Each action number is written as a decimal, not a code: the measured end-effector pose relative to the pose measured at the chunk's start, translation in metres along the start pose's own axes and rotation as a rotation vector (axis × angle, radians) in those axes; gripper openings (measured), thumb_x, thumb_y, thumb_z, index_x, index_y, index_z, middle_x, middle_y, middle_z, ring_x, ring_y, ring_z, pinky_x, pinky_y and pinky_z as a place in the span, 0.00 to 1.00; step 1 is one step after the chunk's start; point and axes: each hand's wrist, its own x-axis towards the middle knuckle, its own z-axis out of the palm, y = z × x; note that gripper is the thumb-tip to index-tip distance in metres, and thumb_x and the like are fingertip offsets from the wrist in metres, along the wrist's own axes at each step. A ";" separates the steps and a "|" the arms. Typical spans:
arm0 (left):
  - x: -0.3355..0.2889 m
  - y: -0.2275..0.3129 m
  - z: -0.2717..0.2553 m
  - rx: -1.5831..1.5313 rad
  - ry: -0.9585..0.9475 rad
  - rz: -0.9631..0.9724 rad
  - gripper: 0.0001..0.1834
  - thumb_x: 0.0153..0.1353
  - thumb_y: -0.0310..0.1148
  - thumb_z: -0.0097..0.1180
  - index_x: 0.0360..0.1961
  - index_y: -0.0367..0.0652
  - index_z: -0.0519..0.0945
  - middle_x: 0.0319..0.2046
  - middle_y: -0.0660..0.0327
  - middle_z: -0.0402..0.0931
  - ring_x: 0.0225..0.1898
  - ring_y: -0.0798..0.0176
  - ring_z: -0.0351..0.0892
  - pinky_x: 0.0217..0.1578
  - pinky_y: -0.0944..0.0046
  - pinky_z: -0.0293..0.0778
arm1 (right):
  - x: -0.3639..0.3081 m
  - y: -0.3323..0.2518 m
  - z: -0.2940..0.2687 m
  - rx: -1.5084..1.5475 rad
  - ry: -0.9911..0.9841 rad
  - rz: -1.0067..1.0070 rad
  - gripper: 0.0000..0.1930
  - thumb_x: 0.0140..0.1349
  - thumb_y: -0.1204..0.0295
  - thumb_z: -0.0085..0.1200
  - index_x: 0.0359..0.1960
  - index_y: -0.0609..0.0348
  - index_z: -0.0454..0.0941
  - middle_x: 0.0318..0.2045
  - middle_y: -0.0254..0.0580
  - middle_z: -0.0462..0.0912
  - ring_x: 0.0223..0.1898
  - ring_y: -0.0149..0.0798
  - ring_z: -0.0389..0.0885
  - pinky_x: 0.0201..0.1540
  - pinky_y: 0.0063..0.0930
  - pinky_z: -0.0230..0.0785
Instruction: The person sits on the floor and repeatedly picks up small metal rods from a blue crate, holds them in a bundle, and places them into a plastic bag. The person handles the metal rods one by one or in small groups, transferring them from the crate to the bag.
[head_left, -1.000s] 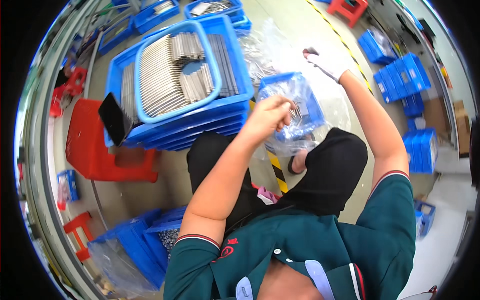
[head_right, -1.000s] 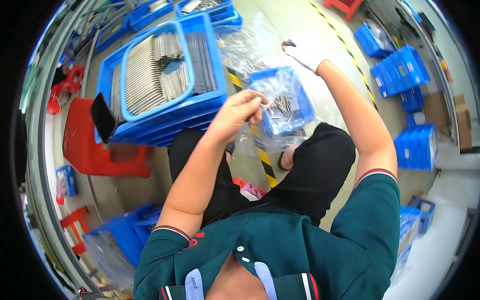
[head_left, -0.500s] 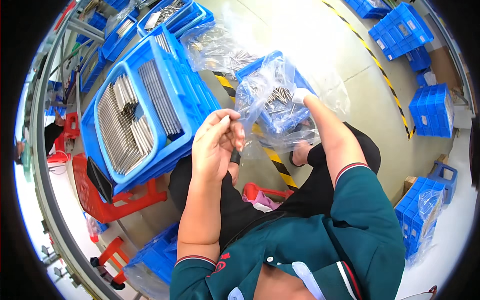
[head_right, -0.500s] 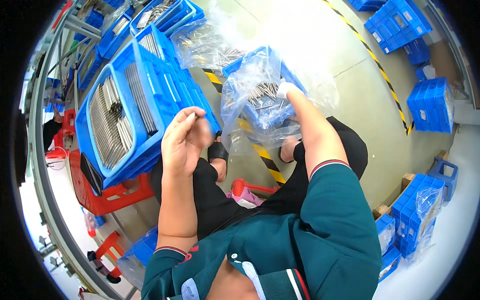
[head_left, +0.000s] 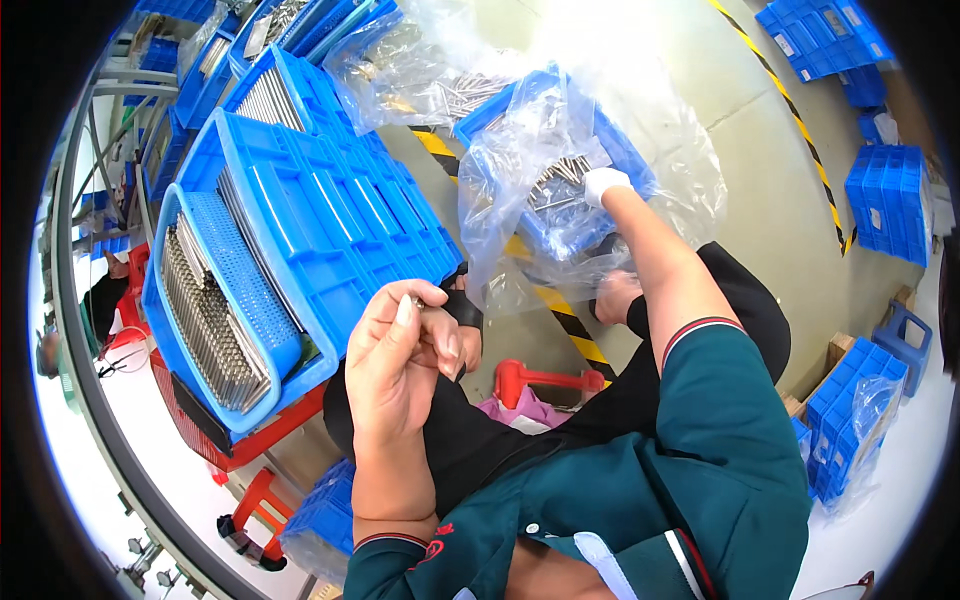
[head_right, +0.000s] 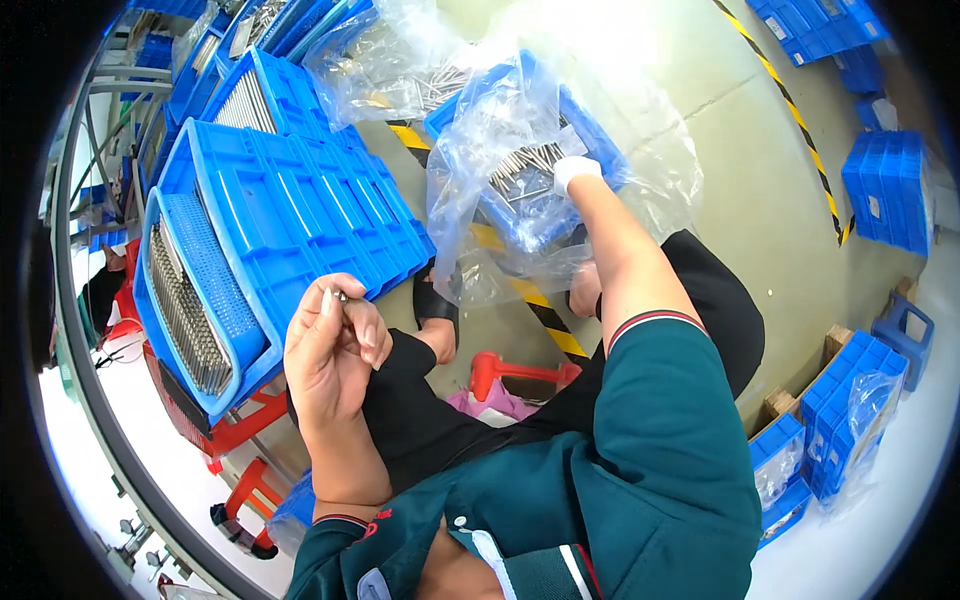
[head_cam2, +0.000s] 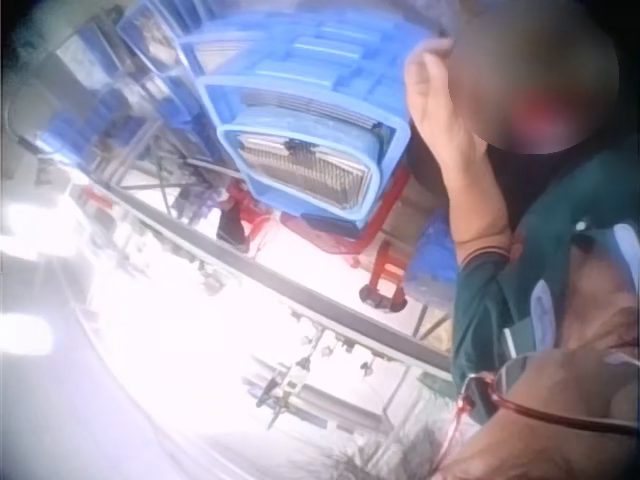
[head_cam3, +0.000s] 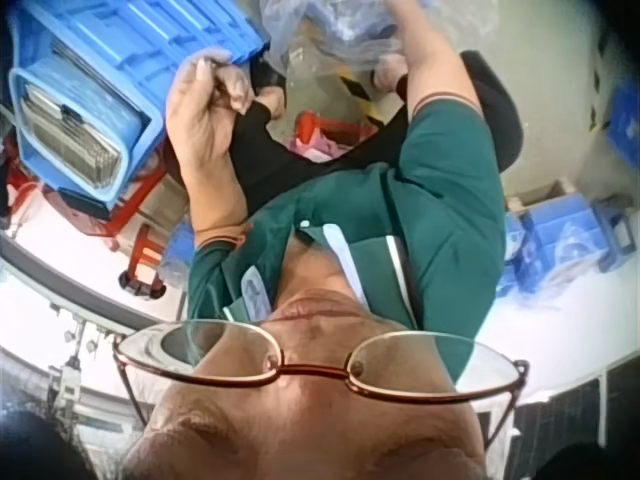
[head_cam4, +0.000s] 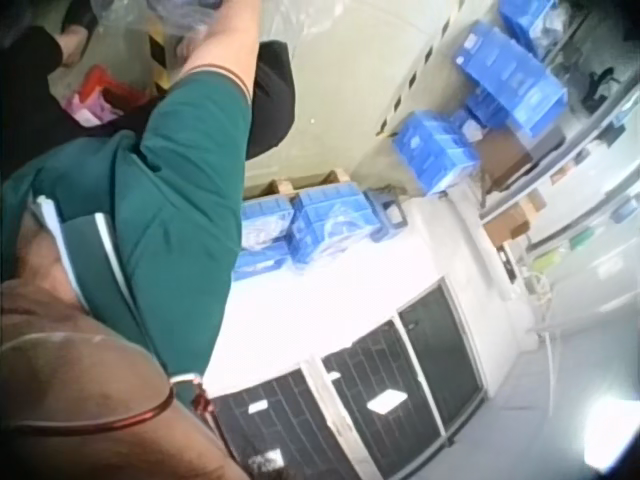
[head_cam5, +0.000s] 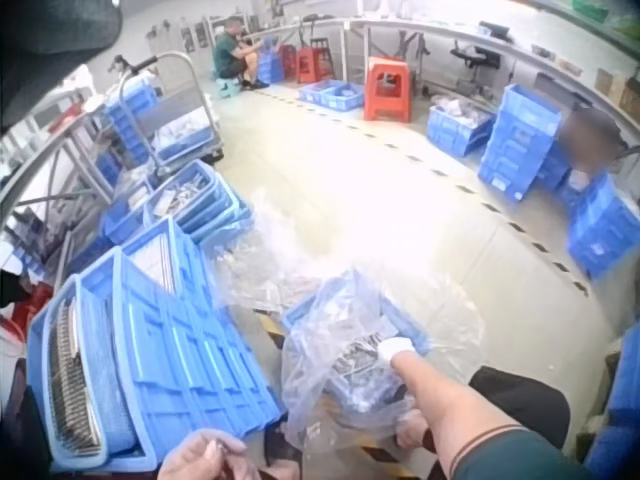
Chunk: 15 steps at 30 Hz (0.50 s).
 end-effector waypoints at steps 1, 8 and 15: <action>0.001 0.000 0.001 0.000 -0.013 0.006 0.13 0.69 0.34 0.41 0.43 0.33 0.69 0.20 0.55 0.71 0.17 0.67 0.67 0.18 0.69 0.62 | -0.002 -0.001 0.000 -0.072 0.005 -0.021 0.15 0.54 0.69 0.48 0.41 0.57 0.82 0.44 0.49 0.81 0.46 0.47 0.80 0.47 0.37 0.72; 0.011 -0.001 -0.001 0.063 -0.025 -0.007 0.14 0.69 0.35 0.41 0.41 0.30 0.68 0.20 0.53 0.71 0.16 0.67 0.67 0.17 0.69 0.62 | 0.027 -0.006 0.027 -0.482 0.017 -0.221 0.14 0.57 0.71 0.46 0.39 0.56 0.83 0.41 0.47 0.83 0.43 0.44 0.82 0.45 0.36 0.73; 0.015 0.000 -0.001 0.114 0.026 -0.054 0.15 0.68 0.37 0.43 0.40 0.32 0.71 0.20 0.56 0.74 0.19 0.68 0.68 0.21 0.72 0.64 | 0.039 0.004 0.026 -0.396 -0.299 -0.110 0.17 0.52 0.64 0.52 0.43 0.50 0.83 0.47 0.43 0.81 0.49 0.43 0.79 0.48 0.37 0.72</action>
